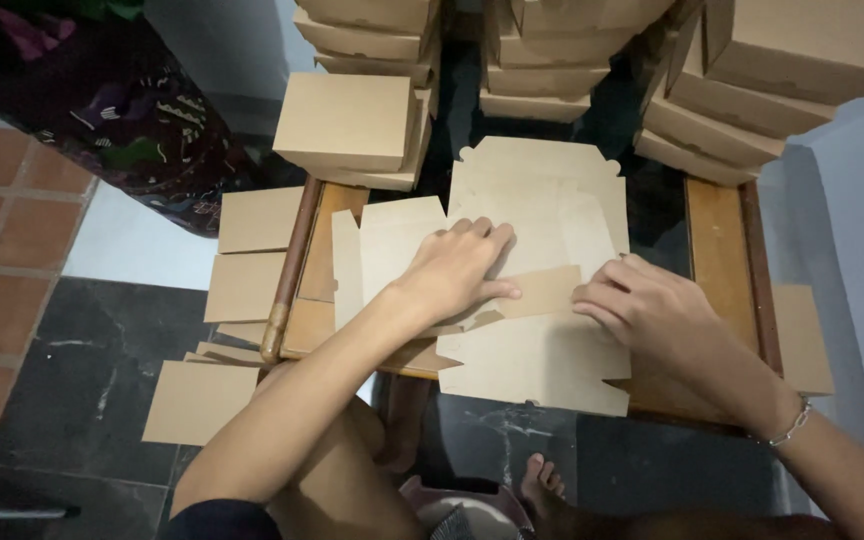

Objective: Folding flat cardboard sheets into boxes

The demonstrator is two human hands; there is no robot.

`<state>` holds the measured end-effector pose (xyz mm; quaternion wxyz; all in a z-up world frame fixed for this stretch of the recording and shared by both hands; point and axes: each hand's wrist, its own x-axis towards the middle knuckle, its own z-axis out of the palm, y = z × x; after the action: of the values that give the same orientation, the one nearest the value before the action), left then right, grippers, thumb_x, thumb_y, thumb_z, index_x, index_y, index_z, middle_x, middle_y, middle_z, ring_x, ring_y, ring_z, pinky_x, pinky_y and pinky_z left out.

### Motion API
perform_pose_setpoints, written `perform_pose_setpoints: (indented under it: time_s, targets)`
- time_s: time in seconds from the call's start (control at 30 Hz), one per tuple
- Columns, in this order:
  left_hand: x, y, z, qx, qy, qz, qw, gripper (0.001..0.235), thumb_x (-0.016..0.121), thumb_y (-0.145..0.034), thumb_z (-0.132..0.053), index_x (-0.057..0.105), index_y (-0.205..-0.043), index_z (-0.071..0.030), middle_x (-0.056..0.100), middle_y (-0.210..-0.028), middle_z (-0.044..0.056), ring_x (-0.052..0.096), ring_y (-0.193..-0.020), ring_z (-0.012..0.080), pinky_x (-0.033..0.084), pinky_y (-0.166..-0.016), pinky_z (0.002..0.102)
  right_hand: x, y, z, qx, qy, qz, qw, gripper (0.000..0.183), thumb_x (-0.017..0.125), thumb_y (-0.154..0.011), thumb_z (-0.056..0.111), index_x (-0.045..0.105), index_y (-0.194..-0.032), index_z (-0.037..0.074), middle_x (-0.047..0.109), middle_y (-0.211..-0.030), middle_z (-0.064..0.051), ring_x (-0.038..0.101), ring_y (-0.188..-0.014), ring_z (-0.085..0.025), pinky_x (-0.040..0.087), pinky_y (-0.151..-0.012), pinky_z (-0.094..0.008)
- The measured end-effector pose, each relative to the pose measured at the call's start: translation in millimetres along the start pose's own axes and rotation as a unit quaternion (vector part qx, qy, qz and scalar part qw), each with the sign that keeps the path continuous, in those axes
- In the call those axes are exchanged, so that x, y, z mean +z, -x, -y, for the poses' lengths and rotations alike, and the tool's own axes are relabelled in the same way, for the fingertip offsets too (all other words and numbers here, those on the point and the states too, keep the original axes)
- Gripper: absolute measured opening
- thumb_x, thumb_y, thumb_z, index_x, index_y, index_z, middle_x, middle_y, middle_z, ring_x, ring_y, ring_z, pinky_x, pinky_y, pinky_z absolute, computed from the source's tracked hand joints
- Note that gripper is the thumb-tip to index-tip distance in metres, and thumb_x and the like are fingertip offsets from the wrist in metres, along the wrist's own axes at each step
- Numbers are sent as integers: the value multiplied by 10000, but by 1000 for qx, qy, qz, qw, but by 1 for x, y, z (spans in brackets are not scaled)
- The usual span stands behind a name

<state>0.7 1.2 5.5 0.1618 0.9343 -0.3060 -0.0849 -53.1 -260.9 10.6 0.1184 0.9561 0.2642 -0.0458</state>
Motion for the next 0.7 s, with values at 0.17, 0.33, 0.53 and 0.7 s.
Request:
perform_pose_setpoints:
  time_s: [0.17, 0.33, 0.53, 0.7]
  targets:
    - [10, -9, 3, -34, 6, 24, 999, 656, 726, -865, -601, 525, -1238, -100, 614, -1176, 151, 592, -1101, 379, 524, -812, 544, 14, 8, -30, -244, 2, -117, 963, 672, 648, -734, 23, 563, -1356, 264, 495, -1522, 6, 454, -1354, -239, 434, -978, -409]
    - [12, -7, 3, -34, -1, 28, 999, 671, 715, -869, -603, 520, -1262, -95, 623, -1164, 156, 603, -1084, 350, 547, -804, 515, 29, 11, -39, -242, 0, -149, 959, 754, 696, -725, 160, 490, -1439, 289, 375, -1647, 32, 346, -1521, -263, 404, -1031, -410]
    - [24, -13, 9, -12, -20, -3, 1000, 674, 771, -835, -593, 528, -1206, -85, 627, -1108, 148, 618, -1035, 362, 561, -749, 520, 14, 6, -34, -254, -77, -135, 955, 823, 647, -714, 14, 427, -1450, 309, 249, -1678, -97, 340, -1499, -333, 423, -1054, -480]
    - [25, -15, 8, -16, -29, 1, 999, 678, 767, -836, -599, 523, -1204, -85, 629, -1115, 150, 615, -1052, 363, 552, -763, 515, 4, -1, -26, -260, -84, -156, 949, 644, 585, -807, -14, 490, -1363, 297, 286, -1650, -125, 349, -1481, -327, 416, -1063, -463]
